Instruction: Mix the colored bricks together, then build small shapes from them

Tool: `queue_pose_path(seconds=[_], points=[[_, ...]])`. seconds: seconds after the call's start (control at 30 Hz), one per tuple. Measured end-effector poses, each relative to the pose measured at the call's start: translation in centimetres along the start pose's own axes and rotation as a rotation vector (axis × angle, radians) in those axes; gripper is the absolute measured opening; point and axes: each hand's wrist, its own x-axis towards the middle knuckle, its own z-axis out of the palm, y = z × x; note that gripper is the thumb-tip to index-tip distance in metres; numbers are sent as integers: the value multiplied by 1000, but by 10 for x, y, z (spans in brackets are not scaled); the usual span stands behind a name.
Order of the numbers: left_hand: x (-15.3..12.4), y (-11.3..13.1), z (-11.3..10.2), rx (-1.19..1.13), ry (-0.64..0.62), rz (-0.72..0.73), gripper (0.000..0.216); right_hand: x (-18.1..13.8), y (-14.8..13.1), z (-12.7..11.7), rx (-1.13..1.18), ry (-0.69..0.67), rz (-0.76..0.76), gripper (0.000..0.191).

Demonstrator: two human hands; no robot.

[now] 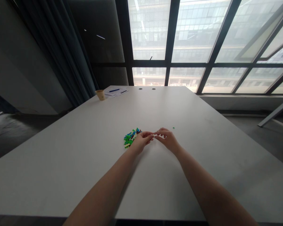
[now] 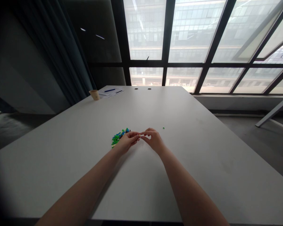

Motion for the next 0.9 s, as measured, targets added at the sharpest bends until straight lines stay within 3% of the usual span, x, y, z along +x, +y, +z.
queue_pose_path(seconds=[0.3,0.4,0.57,0.77,0.9], points=[[2,-5,-1,86,2,75,32,-1,-6,-2,-128,-13,-25,13],[7,-9,-8,270,56,156,22,-1,-1,-14,-230,-94,42,12],[14,-12,-17,582,202,229,10,-5,15,-34,-368,-339,297,14],[10,-6,-20,799,216,207,10,-7,19,-39,-391,-471,419,20],[3,3,-25,1115,204,210,14,-5,15,-43,-377,-518,451,24]])
